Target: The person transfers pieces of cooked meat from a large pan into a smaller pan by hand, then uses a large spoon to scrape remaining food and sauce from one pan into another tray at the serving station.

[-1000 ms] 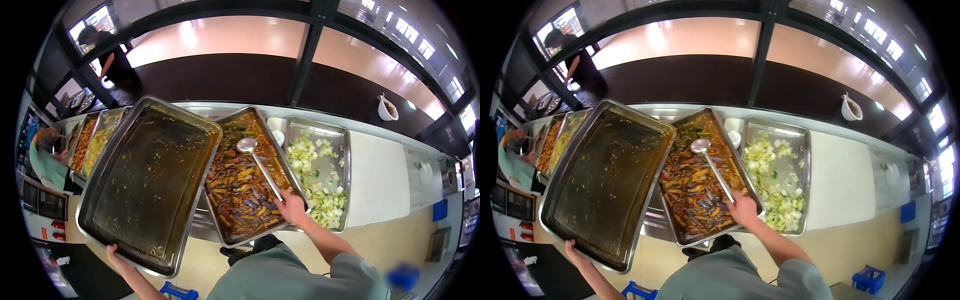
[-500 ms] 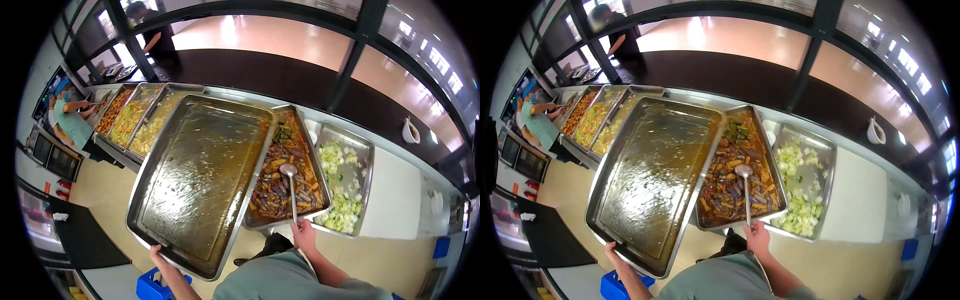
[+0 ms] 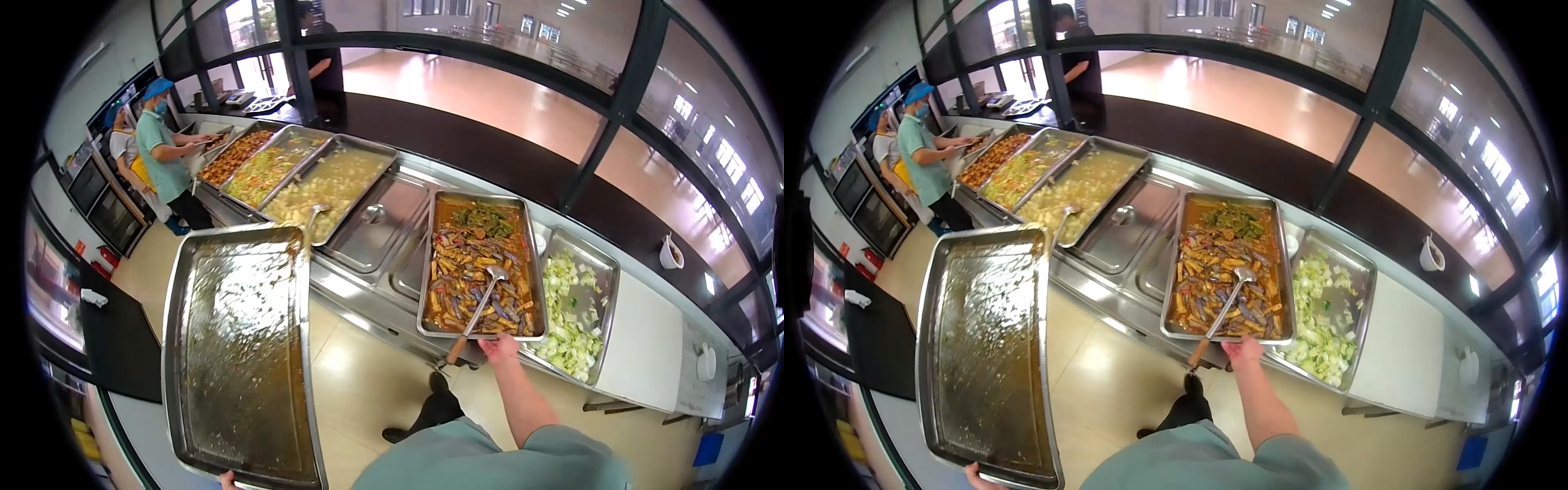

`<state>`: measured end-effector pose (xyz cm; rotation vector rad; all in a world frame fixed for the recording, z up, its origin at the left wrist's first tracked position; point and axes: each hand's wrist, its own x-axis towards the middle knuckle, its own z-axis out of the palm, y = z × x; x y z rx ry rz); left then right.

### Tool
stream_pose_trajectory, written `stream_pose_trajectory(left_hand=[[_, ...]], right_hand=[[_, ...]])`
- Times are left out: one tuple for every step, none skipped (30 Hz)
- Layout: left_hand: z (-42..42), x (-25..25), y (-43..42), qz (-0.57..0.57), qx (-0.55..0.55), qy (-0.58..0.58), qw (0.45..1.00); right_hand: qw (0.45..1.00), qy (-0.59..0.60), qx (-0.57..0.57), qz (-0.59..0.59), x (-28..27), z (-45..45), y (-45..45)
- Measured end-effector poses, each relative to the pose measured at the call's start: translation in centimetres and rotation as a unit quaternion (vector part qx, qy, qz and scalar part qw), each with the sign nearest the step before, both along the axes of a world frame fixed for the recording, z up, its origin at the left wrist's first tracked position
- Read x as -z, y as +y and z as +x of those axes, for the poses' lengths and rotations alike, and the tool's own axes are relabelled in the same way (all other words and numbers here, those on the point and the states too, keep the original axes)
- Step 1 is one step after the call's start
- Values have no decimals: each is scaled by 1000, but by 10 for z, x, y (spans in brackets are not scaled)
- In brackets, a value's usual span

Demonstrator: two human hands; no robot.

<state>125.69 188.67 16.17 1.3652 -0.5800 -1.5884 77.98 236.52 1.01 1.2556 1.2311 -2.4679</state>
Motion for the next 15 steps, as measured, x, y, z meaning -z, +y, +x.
stream_pose_trajectory(left_hand=[[9,-9,-5,-19,-11,-5,1000],[16,-14,-8,-29,-26,-8,999],[24,-17,-13,-33,-34,-7,999],[32,-19,-19,-37,-41,-5,998],[38,-19,-23,-42,-49,-6,998],[40,-19,-29,-46,-55,-6,997],[45,-18,-34,-46,-61,-4,997],[45,-17,-40,-46,-63,-5,997],[46,-16,-47,-45,-67,-5,997],[45,-16,-53,-47,-69,-7,997],[44,-15,-61,-46,-69,-7,997],[41,-15,-67,-49,-71,-7,996],[38,-15,-76,-49,-71,-7,996],[35,-14,-84,-49,-72,-6,996],[29,-14,-93,-51,-74,-7,996]], right_hand=[[1000,-3,25,-11,1,0,-22],[999,-4,38,-23,3,-1,-40],[999,0,48,-25,5,-3,-56],[998,3,58,-28,6,-5,-73],[997,6,68,-32,11,-7,-86],[996,2,81,-29,-2,-5,-104],[997,5,80,-21,0,-5,-116],[997,9,81,-12,4,-5,-125],[997,11,82,-3,7,-5,-133],[996,11,88,-5,11,-5,-142],[995,11,94,-8,18,-7,-152],[995,10,100,-11,18,-8,-163],[994,7,111,-9,17,-7,-175],[993,5,121,-8,16,-6,-187],[992,2,130,-7,7,-5,-200]])
